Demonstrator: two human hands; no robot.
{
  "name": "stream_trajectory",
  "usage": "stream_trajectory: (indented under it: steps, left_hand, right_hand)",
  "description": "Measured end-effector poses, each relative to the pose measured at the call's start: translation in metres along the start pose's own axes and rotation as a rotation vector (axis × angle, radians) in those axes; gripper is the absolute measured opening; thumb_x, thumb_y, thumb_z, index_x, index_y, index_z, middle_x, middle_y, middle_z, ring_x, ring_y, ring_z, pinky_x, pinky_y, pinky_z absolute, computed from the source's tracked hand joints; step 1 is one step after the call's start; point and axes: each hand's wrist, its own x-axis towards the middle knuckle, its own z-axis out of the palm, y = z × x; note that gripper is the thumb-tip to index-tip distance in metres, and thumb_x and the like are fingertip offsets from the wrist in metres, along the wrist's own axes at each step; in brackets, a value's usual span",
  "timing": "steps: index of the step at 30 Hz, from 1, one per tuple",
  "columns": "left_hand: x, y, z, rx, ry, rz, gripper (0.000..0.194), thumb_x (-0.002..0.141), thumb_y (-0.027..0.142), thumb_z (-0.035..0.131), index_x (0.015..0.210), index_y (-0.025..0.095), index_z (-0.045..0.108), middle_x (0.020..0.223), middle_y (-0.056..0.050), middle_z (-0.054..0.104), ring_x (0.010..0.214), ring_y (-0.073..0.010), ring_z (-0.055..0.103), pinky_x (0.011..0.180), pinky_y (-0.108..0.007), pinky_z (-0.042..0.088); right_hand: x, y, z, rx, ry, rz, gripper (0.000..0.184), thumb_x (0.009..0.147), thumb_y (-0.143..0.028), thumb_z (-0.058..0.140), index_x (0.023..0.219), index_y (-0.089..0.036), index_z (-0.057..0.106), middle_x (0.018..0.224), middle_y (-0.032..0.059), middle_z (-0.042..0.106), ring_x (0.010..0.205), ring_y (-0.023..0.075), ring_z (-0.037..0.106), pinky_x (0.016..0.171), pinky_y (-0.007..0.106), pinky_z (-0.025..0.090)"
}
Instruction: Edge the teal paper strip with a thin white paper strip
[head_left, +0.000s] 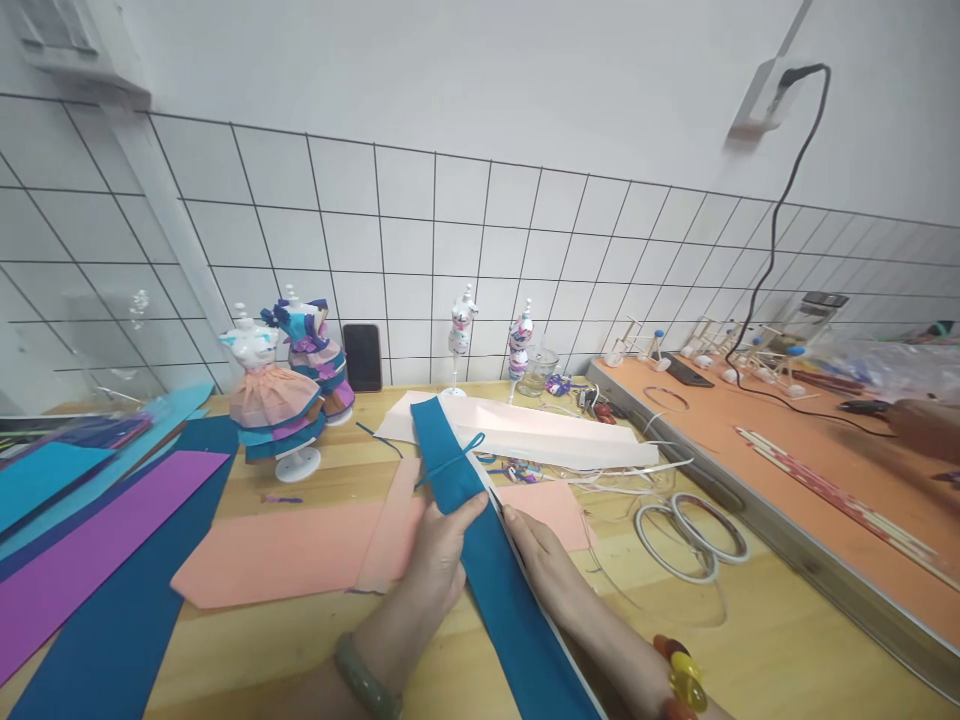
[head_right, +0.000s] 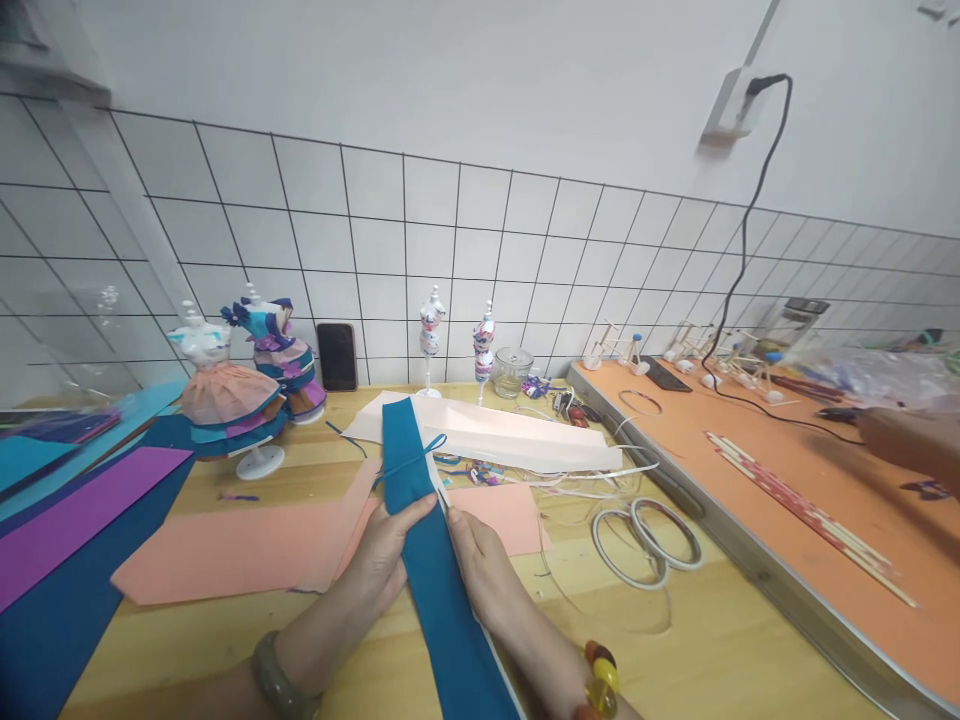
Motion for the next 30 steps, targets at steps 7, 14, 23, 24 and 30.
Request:
stream_trajectory:
  steps: [7,14,23,24,30]
  left_hand:
    - [0.0004,-0.0034,-0.0026,-0.011,-0.005,0.031,0.048,0.054,0.022,0.079,0.099,0.017,0.062,0.095,-0.009,0.069,0.088,-0.0264,0.064,0.079,-0.037,0.051]
    - [0.0,-0.0028,-0.002,-0.004,0.008,0.014,0.047,0.054,0.023,0.079,0.097,0.016,0.062,0.093,-0.01,0.069,0.085,-0.0267,0.065,0.077,-0.037,0.052]
    - [-0.0039,0.0011,0.0011,-0.029,-0.023,-0.013,0.047,0.056,0.021,0.078,0.1,0.016,0.061,0.096,-0.01,0.069,0.089,-0.0275,0.064,0.078,-0.038,0.052]
    - [-0.0041,0.0013,0.0012,-0.025,-0.025,-0.02,0.046,0.056,0.022,0.078,0.099,0.016,0.061,0.094,-0.01,0.069,0.088,-0.0277,0.064,0.077,-0.038,0.052]
    - [-0.0023,0.0004,0.0003,-0.024,0.015,-0.03,0.044,0.055,0.023,0.078,0.096,0.015,0.062,0.092,-0.009,0.069,0.087,-0.0268,0.065,0.077,-0.036,0.052]
  right_hand:
    - [0.0017,0.0029,0.0002,-0.022,0.002,-0.005,0.045,0.09,-0.048,0.035,0.096,-0.014,0.062,0.092,0.0066,0.066,0.083,0.0195,0.057,0.085,0.033,0.041]
    - [0.0016,0.0035,0.0002,-0.026,0.007,-0.001,0.048,0.088,-0.052,0.034,0.092,-0.014,0.063,0.089,0.0062,0.067,0.086,0.021,0.058,0.085,0.033,0.042]
    - [0.0025,0.0012,0.0013,-0.032,0.024,0.012,0.049,0.086,-0.056,0.035,0.085,-0.015,0.062,0.082,0.0051,0.066,0.081,0.0212,0.058,0.077,0.032,0.044]
    - [0.0027,0.0017,0.0011,-0.034,0.027,0.013,0.049,0.086,-0.056,0.035,0.083,-0.015,0.062,0.082,0.005,0.066,0.08,0.021,0.058,0.077,0.032,0.044]
    - [0.0051,0.0085,-0.0004,-0.051,0.049,0.02,0.049,0.085,-0.057,0.036,0.076,-0.015,0.059,0.077,0.0044,0.063,0.075,0.0199,0.056,0.071,0.031,0.044]
